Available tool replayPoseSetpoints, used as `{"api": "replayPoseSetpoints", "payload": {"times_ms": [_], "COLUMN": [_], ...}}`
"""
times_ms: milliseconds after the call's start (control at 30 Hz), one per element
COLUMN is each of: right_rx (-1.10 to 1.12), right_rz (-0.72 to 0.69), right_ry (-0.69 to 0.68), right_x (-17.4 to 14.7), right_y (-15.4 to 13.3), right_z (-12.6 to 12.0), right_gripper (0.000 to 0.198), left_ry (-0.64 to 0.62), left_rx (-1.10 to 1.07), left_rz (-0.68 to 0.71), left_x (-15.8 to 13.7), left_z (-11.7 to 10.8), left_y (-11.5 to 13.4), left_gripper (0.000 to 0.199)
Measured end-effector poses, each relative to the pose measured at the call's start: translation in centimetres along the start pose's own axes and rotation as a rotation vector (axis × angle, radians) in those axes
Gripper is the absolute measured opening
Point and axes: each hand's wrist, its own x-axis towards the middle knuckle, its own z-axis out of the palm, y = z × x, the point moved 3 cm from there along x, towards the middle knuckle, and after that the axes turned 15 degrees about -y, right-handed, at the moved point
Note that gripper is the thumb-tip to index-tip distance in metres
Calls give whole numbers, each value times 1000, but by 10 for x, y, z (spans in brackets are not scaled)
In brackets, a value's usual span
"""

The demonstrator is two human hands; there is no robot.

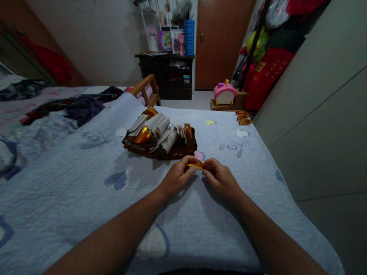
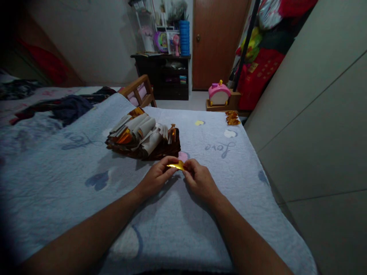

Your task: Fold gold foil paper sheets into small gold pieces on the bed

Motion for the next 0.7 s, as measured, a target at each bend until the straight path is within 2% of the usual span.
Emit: {"api": "replayPoseSetpoints", "payload": {"times_ms": [300,700], "right_rx": [-34,-227], "right_rz": [13,-13], "right_ry": [-14,12], "right_x": [-1,-2], "right_y": [0,0], "right_z": [0,1], "right_gripper": [11,13], "left_ry": [-2,13], "left_rx": [179,292], "left_rz": [24,19], "left_x": [-1,-3], "left_z": [0,2], "left_y": [2,5], "left_gripper": [22,23]}}
